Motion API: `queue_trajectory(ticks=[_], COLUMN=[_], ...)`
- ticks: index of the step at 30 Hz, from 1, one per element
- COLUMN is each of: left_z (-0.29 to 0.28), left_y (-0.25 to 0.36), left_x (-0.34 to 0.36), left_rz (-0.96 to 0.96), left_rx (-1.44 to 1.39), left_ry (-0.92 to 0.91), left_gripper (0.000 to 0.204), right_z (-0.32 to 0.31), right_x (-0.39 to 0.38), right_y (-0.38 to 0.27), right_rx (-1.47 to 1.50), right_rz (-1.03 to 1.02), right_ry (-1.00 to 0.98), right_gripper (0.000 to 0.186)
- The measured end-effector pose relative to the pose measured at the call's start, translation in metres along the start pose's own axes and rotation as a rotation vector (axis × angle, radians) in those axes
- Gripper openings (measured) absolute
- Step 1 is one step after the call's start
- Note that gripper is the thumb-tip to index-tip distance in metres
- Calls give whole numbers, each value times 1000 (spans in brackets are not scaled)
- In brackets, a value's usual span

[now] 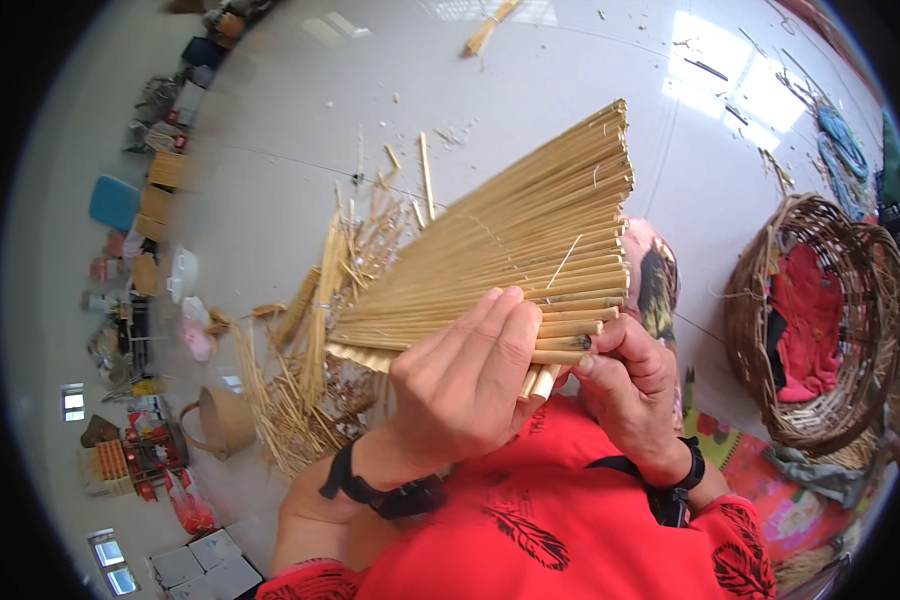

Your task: The person weaves a bamboo mat by threading a white string through a row of bamboo sticks, tying knots at intervals to secure the structure.

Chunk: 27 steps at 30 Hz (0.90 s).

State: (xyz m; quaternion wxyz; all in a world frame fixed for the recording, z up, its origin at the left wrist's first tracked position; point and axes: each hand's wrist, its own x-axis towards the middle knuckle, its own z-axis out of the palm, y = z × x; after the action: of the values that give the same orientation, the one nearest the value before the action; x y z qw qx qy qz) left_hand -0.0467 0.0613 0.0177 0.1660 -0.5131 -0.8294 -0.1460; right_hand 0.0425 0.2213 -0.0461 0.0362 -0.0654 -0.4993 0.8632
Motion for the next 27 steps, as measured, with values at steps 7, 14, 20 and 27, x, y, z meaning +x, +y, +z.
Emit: queue_trajectory(ticks=[7,14,20,27], left_z=[-1,-16,-29,-28], left_y=[-10,-25,-52,-61], left_x=[-9,-5,-13,-16], left_rz=[-96,-363,-562,-607], left_rx=[-21,-158,-254,-368], left_ry=[91,181,290,345], left_gripper=[36,31,28,26], right_z=[11,32,52,73], right_x=[12,24,70,95], right_y=[10,17,-9,13], right_rx=[-501,-111,-293,-238], right_rz=[-419,-225,-393,-584], right_ry=[68,11,-71,-84], right_gripper=[2,4,7,8])
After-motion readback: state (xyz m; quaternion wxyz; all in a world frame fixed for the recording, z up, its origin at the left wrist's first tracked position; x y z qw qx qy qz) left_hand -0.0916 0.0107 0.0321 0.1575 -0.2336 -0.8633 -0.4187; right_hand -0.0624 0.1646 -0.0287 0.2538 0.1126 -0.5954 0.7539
